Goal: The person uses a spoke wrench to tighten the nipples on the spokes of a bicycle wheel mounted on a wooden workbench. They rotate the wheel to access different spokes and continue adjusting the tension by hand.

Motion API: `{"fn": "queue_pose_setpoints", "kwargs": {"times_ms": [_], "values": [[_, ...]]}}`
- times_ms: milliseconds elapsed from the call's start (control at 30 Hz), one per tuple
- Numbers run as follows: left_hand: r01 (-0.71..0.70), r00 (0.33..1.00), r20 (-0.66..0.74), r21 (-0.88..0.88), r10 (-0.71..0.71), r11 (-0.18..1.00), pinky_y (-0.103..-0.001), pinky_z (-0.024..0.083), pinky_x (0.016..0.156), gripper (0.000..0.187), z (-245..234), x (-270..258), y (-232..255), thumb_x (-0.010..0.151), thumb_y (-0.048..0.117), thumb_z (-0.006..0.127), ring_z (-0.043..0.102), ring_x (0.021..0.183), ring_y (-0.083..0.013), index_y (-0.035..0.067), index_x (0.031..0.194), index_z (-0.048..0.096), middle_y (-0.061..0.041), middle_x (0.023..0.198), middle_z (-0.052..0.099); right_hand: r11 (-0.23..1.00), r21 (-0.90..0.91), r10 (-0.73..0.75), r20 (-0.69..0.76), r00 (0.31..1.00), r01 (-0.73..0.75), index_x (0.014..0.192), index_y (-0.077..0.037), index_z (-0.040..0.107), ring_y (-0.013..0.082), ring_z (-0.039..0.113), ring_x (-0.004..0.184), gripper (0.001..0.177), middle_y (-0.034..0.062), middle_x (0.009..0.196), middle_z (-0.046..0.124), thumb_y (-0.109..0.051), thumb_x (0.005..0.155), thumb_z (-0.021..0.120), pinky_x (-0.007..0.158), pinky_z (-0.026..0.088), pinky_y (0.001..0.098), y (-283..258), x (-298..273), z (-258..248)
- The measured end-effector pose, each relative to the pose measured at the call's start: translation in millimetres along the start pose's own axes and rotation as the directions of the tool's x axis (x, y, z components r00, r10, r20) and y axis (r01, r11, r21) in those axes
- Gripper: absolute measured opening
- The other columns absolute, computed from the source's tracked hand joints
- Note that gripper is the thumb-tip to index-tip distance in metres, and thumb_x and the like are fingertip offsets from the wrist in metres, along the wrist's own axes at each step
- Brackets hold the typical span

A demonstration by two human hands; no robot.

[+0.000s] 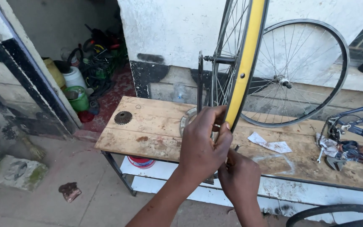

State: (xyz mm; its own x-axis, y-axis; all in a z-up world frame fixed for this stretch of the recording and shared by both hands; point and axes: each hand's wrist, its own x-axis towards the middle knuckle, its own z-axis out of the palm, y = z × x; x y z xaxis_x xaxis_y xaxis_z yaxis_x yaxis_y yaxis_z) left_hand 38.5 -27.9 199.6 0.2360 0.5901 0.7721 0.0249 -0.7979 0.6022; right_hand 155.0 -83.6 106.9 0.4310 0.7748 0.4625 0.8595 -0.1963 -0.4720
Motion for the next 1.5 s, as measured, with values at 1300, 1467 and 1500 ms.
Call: {"fn": "queue_pose_setpoints", "kwargs": {"times_ms": [1300, 1467, 1500], "values": [[0.786, 0.602, 0.519, -0.254, -0.607, 0.564, -0.032, 0.049, 0.087, 0.072, -0.2, -3.8, -59.0, 0.080, 0.066, 0.038, 0.062, 0.097, -0.0191, 0.006, 0.113, 0.061, -0.009, 0.098, 0.063, 0.367, 0.346, 0.780, 0.392, 0.488, -0.864, 0.087, 0.001, 0.077, 0.0211, 0.036, 0.061, 0.027, 0.0114, 0.060, 0.039, -0.026, 0.088, 0.075, 0.054, 0.034, 0.0443, 114.7, -126.6, 21.0], [0.626, 0.767, 0.458, -0.381, -0.449, 0.681, -0.038, 0.053, 0.088, 0.088, -29.8, 30.5, -5.0, 0.077, 0.069, 0.031, 0.062, 0.098, -0.0247, 0.008, 0.137, 0.054, -0.015, 0.109, 0.065, 0.321, 0.335, 0.786, 0.427, 0.446, -0.886, 0.093, 0.000, 0.080, 0.0214, 0.034, 0.050, 0.021, 0.0124, 0.062, 0.042, -0.020, 0.087, 0.077, 0.050, 0.030, 0.0436, 120.1, -127.4, 22.6], [0.626, 0.767, 0.456, -0.380, -0.451, 0.681, -0.038, 0.053, 0.088, 0.088, -35.0, 34.7, 0.8, 0.077, 0.069, 0.031, 0.062, 0.098, -0.0247, 0.008, 0.137, 0.054, -0.015, 0.109, 0.065, 0.322, 0.334, 0.785, 0.429, 0.447, -0.886, 0.093, 0.000, 0.080, 0.0214, 0.034, 0.050, 0.021, 0.0124, 0.062, 0.042, -0.020, 0.087, 0.077, 0.050, 0.030, 0.0436, 121.8, -127.9, 24.5]]}}
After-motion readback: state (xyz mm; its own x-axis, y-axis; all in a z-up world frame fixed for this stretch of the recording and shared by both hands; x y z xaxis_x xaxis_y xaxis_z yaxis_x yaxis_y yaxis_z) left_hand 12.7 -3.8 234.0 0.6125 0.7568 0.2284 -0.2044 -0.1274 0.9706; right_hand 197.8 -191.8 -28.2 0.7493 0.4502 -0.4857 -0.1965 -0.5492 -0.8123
